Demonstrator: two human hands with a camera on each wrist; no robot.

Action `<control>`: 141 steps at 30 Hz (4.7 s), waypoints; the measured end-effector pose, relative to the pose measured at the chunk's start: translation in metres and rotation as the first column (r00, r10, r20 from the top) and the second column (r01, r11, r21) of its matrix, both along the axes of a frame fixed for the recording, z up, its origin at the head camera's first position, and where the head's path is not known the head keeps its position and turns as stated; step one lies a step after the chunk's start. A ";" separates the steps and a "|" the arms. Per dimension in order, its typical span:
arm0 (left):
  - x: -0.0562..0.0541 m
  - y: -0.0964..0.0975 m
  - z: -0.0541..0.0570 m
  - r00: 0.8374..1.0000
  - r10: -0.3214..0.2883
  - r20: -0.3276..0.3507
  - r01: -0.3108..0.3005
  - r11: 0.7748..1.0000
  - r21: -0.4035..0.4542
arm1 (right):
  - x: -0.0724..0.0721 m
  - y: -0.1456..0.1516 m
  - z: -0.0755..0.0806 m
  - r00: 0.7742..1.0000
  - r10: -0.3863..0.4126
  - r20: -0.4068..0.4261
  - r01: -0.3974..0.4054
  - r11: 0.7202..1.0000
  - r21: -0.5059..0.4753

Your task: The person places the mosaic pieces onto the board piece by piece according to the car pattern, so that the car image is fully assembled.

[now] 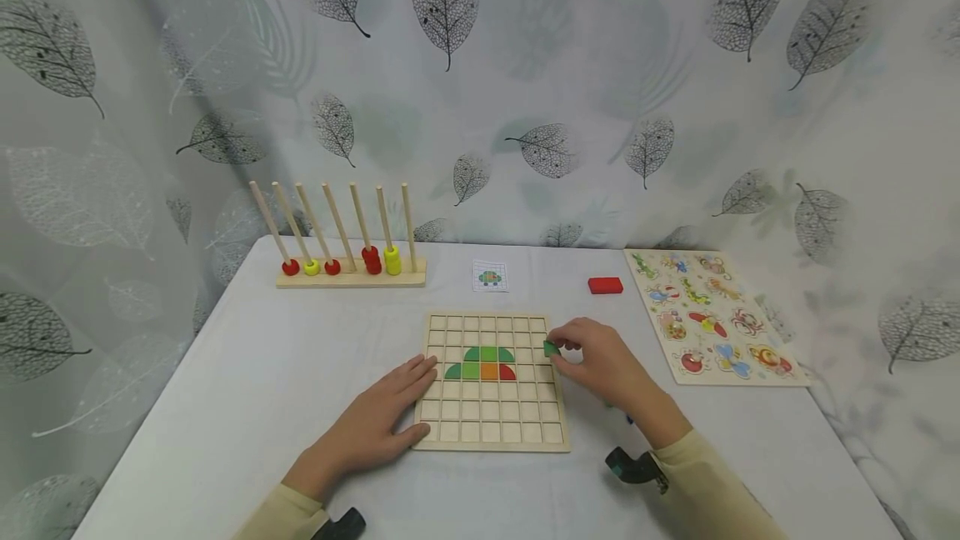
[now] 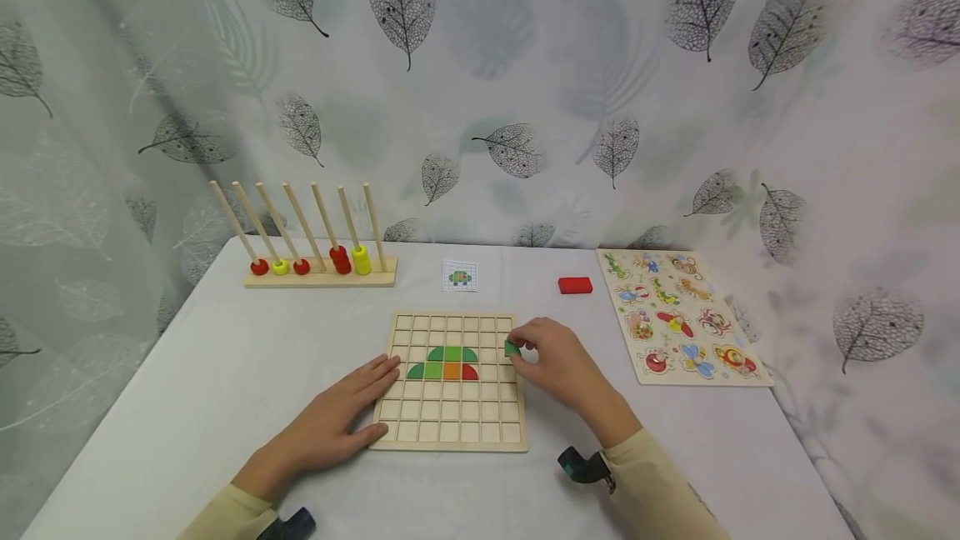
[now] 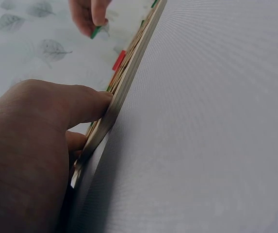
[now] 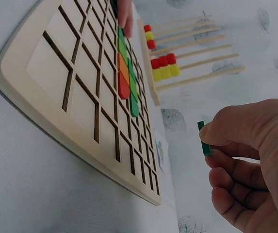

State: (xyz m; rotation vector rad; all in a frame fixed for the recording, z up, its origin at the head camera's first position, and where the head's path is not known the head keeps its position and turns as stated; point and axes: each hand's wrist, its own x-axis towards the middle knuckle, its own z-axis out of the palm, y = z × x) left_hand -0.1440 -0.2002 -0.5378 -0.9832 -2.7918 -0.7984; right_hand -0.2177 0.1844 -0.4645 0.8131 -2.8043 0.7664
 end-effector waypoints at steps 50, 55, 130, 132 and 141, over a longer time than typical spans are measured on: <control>0.000 -0.001 0.000 1.000 -0.007 -0.012 0.007 1.000 0.005 | 0.006 -0.039 -0.035 0.989 -0.028 0.146 0.015 0.996 0.089; 0.000 -0.001 -0.001 1.000 -0.008 -0.013 0.008 1.000 0.006 | 0.006 -0.039 -0.036 0.987 -0.034 0.158 0.020 0.996 0.088; -0.001 -0.002 -0.005 1.000 -0.009 -0.018 0.009 1.000 -0.001 | -0.003 0.039 0.014 0.992 -0.093 -0.085 0.091 0.995 -0.029; -0.001 -0.002 -0.005 1.000 -0.010 -0.023 0.010 1.000 -0.001 | -0.003 0.041 0.015 0.991 -0.095 -0.094 0.093 0.995 -0.028; -0.001 -0.003 -0.004 1.000 -0.015 -0.026 0.015 1.000 0.000 | -0.003 0.050 0.013 0.989 -0.137 -0.057 0.136 0.991 -0.018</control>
